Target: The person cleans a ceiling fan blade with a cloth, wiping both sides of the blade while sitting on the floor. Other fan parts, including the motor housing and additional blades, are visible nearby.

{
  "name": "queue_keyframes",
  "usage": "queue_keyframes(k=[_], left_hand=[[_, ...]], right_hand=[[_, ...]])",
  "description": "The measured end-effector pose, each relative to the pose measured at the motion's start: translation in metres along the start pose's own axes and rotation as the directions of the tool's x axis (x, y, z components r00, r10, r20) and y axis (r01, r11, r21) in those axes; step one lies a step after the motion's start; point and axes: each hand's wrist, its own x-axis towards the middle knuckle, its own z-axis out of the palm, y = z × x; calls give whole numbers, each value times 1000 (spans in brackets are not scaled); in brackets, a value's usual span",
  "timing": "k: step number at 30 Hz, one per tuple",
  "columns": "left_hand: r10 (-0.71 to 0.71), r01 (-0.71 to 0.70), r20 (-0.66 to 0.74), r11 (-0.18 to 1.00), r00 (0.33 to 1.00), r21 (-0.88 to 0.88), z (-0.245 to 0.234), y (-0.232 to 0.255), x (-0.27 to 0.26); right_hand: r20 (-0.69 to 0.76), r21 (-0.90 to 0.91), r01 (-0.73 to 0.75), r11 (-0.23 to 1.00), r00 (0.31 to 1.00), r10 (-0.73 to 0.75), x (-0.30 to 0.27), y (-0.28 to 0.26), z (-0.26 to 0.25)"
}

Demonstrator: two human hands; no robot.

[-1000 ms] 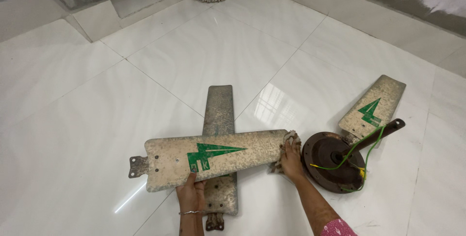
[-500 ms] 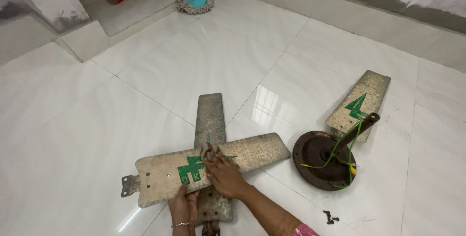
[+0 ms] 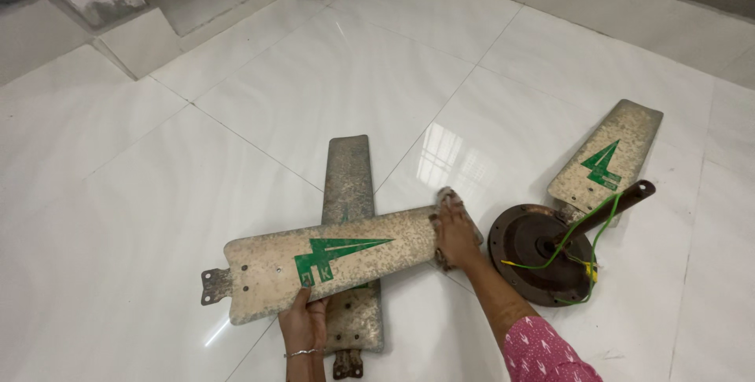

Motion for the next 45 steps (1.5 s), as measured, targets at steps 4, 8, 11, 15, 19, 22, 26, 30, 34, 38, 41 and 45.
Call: queue_keyframes(k=[4, 8, 11, 15, 19, 22, 26, 30, 34, 38, 41, 45], left_hand=[[51, -49, 90, 999, 995, -18, -3, -3, -1], [115, -104, 164, 992, 980, -71, -4, -7, -1], [52, -52, 82, 999, 995, 5, -2, -7, -2], [37, -35, 76, 999, 996, -25, -9, -5, -1], [16, -16, 15, 999, 1000, -48, -10, -11, 3], [34, -34, 0, 999, 999, -3, -8, -11, 8], [52, -53, 41, 998, 998, 25, -10, -15, 8], [50, -46, 71, 998, 996, -47, -10, -16, 11], [29, -26, 66, 998, 997, -50, -8, -13, 3], [9, -4, 52, 994, 999, -112, -2, -8, -3], [14, -9, 52, 996, 999, -89, 0, -7, -4], [-8, 17, 71, 992, 997, -121, 0, -5, -2]], right_hand=[[-35, -84, -267, 960, 964, 265, -14, 1, 7], [10, 16, -205, 979, 979, 205, -45, -70, -9], [146, 119, -48, 992, 989, 30, -76, -132, -34], [53, 171, 255, 952, 962, -267, -106, -153, -65], [457, 493, -435, 754, 866, 201, -86, -105, -66], [-9, -18, -38, 999, 999, 37, -66, -50, -47], [-21, 85, -204, 975, 978, 206, -53, -4, -21], [34, 94, -216, 972, 976, 214, -57, -36, -11], [68, 161, -19, 987, 998, 8, -75, -107, -15], [110, 132, 243, 961, 960, -257, -83, -146, -47], [250, 283, 40, 958, 961, -114, -71, -133, -67], [329, 360, -301, 883, 927, 182, -44, -75, -55]])
